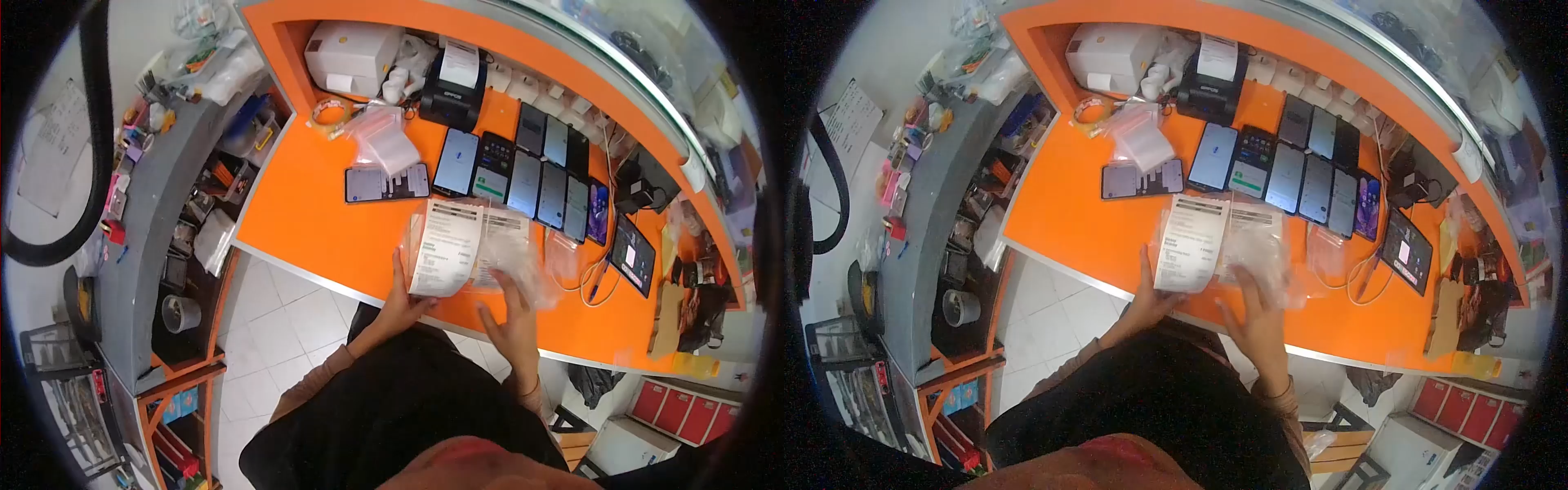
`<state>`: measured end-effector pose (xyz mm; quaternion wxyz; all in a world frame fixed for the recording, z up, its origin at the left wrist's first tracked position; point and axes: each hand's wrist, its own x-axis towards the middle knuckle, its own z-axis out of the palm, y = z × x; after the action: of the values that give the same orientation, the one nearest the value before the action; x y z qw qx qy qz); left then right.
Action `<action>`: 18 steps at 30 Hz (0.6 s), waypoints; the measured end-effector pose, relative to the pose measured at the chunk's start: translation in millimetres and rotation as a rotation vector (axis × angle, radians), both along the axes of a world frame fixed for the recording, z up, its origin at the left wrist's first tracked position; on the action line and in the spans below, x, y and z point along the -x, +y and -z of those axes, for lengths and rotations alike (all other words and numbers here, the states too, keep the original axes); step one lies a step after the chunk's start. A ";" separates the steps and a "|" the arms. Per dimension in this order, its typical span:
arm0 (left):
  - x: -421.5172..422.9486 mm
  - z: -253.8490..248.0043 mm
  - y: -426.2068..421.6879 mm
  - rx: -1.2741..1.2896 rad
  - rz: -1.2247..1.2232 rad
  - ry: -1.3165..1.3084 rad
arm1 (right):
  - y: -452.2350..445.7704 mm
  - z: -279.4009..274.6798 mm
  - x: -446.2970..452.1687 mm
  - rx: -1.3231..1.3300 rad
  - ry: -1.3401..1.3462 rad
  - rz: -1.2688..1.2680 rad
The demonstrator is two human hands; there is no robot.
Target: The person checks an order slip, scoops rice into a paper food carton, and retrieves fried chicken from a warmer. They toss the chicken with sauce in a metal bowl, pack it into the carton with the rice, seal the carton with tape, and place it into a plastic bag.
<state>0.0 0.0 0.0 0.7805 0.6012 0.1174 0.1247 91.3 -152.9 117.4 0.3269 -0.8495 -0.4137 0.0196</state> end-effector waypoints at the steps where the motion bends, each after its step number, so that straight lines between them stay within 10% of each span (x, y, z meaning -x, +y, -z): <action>1: -7.1 11.3 3.2 -0.184 -0.090 -0.044 | -4.1 0.6 -5.0 -0.031 -0.068 0.025; 7: -18.4 16.1 11.5 -0.690 -0.118 0.203 | -12.1 -22.6 -62.8 -0.732 0.266 0.152; 14: -15.7 5.5 35.9 -0.901 0.074 0.187 | 106.8 10.7 -266.9 -0.481 0.510 -0.058; 18: -25.0 -31.7 90.0 -0.772 0.400 0.077 | 188.5 52.9 -337.6 -0.210 -0.034 -0.013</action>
<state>25.0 90.0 31.7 0.5022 0.8641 -0.0275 -0.0166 428.9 35.6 64.5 0.4071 -0.8080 -0.4244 -0.0362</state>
